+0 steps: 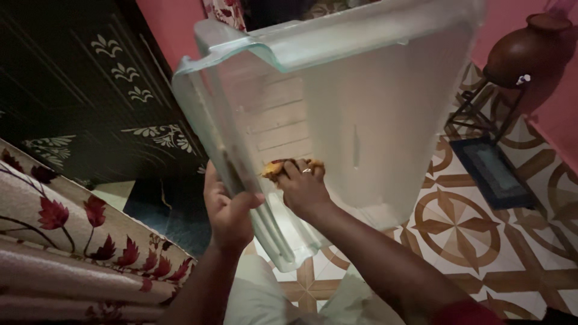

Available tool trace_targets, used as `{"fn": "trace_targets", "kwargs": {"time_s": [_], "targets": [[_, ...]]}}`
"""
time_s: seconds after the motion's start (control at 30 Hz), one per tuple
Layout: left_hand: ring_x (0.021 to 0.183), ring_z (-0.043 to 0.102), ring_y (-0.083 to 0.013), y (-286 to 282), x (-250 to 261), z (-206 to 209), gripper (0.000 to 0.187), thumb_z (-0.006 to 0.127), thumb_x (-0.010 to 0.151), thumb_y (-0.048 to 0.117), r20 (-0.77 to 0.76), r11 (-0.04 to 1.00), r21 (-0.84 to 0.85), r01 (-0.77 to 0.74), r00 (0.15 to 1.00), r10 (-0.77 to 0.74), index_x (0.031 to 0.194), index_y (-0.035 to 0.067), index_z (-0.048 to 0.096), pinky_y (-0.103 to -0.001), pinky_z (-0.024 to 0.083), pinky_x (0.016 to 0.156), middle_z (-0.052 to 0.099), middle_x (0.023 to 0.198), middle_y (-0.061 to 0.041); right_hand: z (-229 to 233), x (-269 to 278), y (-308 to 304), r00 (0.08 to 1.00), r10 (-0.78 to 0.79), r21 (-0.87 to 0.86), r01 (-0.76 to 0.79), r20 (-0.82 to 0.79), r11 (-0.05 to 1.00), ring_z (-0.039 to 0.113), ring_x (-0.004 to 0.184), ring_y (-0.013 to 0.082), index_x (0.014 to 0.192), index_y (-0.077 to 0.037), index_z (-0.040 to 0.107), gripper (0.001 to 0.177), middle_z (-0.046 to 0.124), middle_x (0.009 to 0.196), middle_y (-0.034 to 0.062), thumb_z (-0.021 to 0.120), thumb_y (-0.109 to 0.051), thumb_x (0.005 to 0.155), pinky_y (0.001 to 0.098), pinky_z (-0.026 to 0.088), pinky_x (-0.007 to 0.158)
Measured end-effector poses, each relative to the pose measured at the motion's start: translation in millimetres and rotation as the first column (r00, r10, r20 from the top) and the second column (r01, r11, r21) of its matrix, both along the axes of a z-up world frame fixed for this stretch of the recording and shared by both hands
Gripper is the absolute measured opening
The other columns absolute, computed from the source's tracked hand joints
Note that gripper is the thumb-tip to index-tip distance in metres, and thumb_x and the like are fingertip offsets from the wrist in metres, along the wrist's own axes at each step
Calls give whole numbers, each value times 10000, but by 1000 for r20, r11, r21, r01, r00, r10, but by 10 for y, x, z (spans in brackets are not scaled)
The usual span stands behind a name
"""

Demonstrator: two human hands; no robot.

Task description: The person wipes the interior of a large transparent plastic container using a patterned cloth. They rotate and tilt the container to reach different sides and the bottom, continuing the wiping motion throughout the clip.

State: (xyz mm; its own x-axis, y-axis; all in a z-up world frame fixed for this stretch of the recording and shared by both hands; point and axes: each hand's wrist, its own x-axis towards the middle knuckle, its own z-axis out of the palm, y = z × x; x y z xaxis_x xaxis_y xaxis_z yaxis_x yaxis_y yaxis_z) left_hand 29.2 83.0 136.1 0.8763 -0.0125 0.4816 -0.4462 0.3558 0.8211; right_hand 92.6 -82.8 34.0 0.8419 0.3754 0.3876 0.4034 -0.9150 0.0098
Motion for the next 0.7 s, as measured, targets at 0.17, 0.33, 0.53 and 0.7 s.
{"fn": "trace_targets", "kwargs": {"time_s": [0.17, 0.33, 0.53, 0.7], "targets": [[913, 589, -175, -56, -3, -19, 682, 593, 646, 5, -2, 999, -43, 2, 1000, -3, 1317, 5, 471, -307, 533, 818, 556, 1023, -61, 60, -188, -61, 954, -156, -28, 154, -256, 988, 404, 1306, 464, 1240, -83, 635, 442, 446, 1407, 216, 675, -294, 854, 711, 288, 1016], [969, 579, -185, -90, -62, -32, 568, 590, 684, 11, 69, 999, -53, 5, 998, -2, 1246, -18, 512, -306, 508, 857, 553, 1086, -76, 0, -185, -53, 987, -162, 147, 161, -6, 976, 445, 1270, 520, 1293, 12, 585, 589, 419, 1392, 298, 704, -293, 803, 645, 355, 991], [855, 594, -136, -72, -140, -51, 688, 612, 711, -48, 116, 997, -57, 58, 992, -51, 1378, 2, 455, -233, 494, 731, 593, 1029, -57, 101, -141, -5, 929, 223, 277, -140, -294, 951, 661, 1052, 397, 1348, -82, 614, 507, 529, 1398, 199, 589, -32, 844, 469, 522, 898], [777, 563, -87, -18, -175, -137, 645, 621, 754, -33, 74, 999, 13, 48, 996, -49, 1373, 15, 448, -203, 461, 646, 570, 961, -24, 403, -295, -87, 749, 179, 368, 92, -638, 925, 716, 1021, 291, 1198, -126, 745, 264, 739, 1168, 142, 619, -208, 981, 416, 555, 925]]}}
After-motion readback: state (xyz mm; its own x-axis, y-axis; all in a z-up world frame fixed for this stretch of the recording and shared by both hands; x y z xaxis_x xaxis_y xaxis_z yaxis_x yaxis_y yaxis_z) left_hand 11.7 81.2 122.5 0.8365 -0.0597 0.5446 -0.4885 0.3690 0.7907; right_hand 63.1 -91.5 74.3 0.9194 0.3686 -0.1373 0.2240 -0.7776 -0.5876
